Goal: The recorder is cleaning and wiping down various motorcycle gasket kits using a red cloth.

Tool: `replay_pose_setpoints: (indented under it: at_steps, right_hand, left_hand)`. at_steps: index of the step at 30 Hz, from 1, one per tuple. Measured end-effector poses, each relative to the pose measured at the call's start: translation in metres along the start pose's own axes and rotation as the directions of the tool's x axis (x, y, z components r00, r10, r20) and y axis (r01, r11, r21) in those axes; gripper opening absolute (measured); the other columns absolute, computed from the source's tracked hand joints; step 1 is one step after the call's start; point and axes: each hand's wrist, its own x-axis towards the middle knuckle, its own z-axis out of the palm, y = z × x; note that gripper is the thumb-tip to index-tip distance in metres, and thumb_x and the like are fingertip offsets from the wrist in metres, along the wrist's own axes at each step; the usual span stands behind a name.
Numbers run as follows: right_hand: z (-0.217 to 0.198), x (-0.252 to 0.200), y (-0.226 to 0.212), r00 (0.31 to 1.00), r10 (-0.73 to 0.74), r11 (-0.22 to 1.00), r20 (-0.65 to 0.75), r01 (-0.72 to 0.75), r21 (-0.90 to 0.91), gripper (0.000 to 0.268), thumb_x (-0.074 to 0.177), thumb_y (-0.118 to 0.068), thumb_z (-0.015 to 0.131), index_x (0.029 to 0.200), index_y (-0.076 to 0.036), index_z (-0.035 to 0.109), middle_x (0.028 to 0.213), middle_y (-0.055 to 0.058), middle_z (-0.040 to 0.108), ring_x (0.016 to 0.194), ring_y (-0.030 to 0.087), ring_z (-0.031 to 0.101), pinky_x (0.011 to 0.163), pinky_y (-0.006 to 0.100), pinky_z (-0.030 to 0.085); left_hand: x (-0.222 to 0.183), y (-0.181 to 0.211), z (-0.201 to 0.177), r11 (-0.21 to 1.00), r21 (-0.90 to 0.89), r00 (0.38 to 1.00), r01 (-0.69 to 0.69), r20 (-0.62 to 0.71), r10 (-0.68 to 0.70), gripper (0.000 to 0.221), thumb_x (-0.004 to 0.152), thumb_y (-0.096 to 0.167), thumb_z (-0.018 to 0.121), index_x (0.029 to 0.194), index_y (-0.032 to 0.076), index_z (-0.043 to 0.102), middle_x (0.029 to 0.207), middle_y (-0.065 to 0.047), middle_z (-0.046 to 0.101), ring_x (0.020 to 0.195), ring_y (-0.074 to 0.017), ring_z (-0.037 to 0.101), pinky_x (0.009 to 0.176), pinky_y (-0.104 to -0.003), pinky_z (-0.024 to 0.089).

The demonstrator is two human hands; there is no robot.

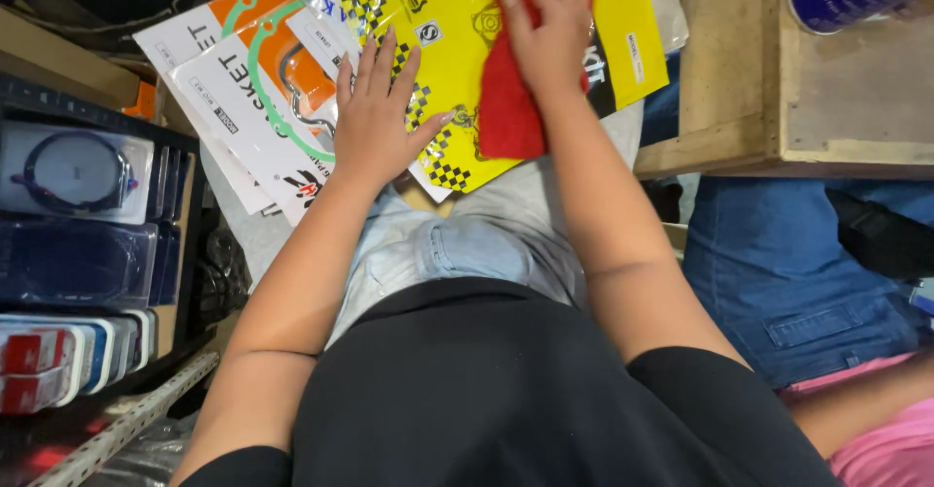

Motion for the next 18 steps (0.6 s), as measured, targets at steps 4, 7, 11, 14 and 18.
replay_pose_setpoints:
  at_steps: [4, 7, 11, 14, 18]
  right_hand:
    - [0.002, 0.009, 0.064, 0.995, 0.061, 0.993, -0.074, -0.068, -0.098, 0.017, 0.093, -0.026, 0.076, 0.104, -0.013, 0.078, 0.104, 0.008, 0.064, 0.094, 0.03, 0.062, 0.087, 0.039, 0.05]
    - [0.004, 0.008, 0.097, 0.978, 0.145, 0.978, -0.148, -0.165, -0.128, 0.016, 0.092, -0.025, 0.076, 0.104, -0.016, 0.077, 0.105, 0.006, 0.064, 0.096, 0.03, 0.061, 0.09, 0.039, 0.049]
    - [0.003, 0.0, 0.114, 0.927, 0.291, 0.915, -0.237, -0.342, -0.214, 0.019, 0.094, -0.033, 0.073, 0.108, -0.02, 0.077, 0.109, 0.003, 0.064, 0.098, 0.027, 0.062, 0.09, 0.038, 0.053]
    - [-0.002, -0.006, 0.094, 0.939, 0.258, 0.903, -0.228, -0.318, -0.288, 0.019, 0.094, -0.031, 0.07, 0.109, -0.021, 0.075, 0.112, 0.005, 0.062, 0.1, 0.03, 0.06, 0.091, 0.042, 0.049]
    - [-0.011, -0.019, 0.041, 0.98, 0.138, 0.936, -0.141, -0.175, -0.304, 0.02, 0.095, -0.024, 0.069, 0.113, -0.016, 0.071, 0.114, 0.009, 0.061, 0.098, 0.033, 0.058, 0.089, 0.044, 0.05]
  left_hand:
    - [0.001, 0.0, 0.001, 1.0, 0.017, 1.0, 0.0, 0.017, 0.0, 0.081, 0.098, 0.055, 0.064, 0.158, 0.004, 0.045, 0.166, -0.022, 0.027, 0.154, -0.0371, 0.02, 0.122, -0.055, 0.008]
    - [0.001, 0.0, 0.001, 1.0, 0.024, 1.0, 0.007, 0.026, -0.007, 0.081, 0.099, 0.057, 0.063, 0.159, 0.005, 0.044, 0.167, -0.021, 0.027, 0.154, -0.0363, 0.019, 0.121, -0.055, 0.007]
    - [0.0, 0.0, 0.001, 1.0, 0.02, 1.0, 0.002, 0.007, -0.002, 0.082, 0.098, 0.058, 0.064, 0.157, 0.006, 0.046, 0.166, -0.02, 0.03, 0.154, -0.0355, 0.02, 0.121, -0.055, 0.009]
    - [0.0, -0.001, 0.001, 1.0, 0.022, 1.0, 0.002, 0.006, -0.002, 0.082, 0.098, 0.059, 0.064, 0.158, 0.006, 0.046, 0.166, -0.02, 0.03, 0.154, -0.0353, 0.021, 0.121, -0.055, 0.009]
    - [0.0, -0.002, 0.001, 1.0, 0.005, 1.0, 0.0, 0.012, 0.0, 0.082, 0.099, 0.061, 0.061, 0.158, 0.006, 0.046, 0.166, -0.02, 0.029, 0.154, -0.0361, 0.02, 0.121, -0.056, 0.009]
